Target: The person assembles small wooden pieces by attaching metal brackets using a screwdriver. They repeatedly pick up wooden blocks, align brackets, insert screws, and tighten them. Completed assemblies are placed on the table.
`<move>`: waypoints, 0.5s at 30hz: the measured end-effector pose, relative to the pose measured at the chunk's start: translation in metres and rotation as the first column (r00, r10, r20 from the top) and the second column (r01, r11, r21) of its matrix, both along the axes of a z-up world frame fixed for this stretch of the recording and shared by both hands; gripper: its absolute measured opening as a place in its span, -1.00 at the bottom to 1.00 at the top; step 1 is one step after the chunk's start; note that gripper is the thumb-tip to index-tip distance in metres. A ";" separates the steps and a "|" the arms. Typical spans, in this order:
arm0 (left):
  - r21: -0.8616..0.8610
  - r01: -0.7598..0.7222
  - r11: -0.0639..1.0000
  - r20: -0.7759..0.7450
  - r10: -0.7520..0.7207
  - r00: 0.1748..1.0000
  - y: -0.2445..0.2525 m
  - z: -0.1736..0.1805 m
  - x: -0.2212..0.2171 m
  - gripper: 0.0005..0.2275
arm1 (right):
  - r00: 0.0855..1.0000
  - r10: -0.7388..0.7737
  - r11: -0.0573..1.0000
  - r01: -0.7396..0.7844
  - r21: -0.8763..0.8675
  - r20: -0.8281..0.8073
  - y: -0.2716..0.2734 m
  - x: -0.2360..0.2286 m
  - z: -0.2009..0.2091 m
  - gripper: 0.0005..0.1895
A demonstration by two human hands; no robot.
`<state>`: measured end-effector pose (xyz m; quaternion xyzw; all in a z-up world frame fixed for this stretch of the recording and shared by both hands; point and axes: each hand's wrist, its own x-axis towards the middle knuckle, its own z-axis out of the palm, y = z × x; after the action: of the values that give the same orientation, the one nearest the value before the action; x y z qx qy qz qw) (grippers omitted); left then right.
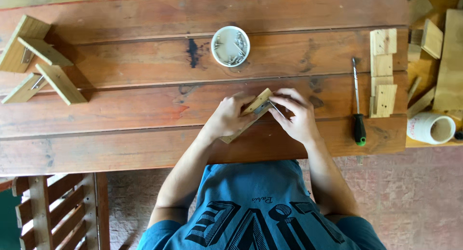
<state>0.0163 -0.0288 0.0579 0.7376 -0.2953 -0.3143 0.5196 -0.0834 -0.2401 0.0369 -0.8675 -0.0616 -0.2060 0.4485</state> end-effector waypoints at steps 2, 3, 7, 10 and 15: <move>0.155 0.073 0.985 0.078 -0.086 0.993 -0.015 0.013 0.005 -0.59 | 0.998 -0.058 0.998 0.058 -0.014 0.007 -0.001 -0.011 -0.002 -0.77; 0.307 0.120 0.944 0.148 -0.172 0.974 -0.023 0.020 0.007 -0.53 | 0.994 -0.106 0.994 0.106 -0.029 0.017 -0.001 -0.017 -0.003 -0.81; 0.439 0.134 0.888 0.226 -0.254 0.940 -0.038 -0.022 0.004 -0.49 | 0.980 -0.197 0.975 0.198 -0.101 0.019 -0.010 -0.035 -0.013 -0.80; 0.363 0.148 0.920 0.283 -0.261 0.923 -0.048 -0.022 0.002 -0.58 | 0.965 -0.262 0.959 0.260 -0.113 0.001 -0.018 -0.045 -0.027 -0.80; 0.248 0.090 0.965 0.492 -0.205 0.846 -0.048 -0.049 -0.001 -0.65 | 0.969 -0.240 0.963 0.245 -0.112 0.055 -0.018 -0.042 -0.027 -0.83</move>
<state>0.0154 -0.0766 0.0090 0.8213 -0.4435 -0.1754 0.3131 -0.1253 -0.2584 0.0103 -0.8890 0.0237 -0.2732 0.3666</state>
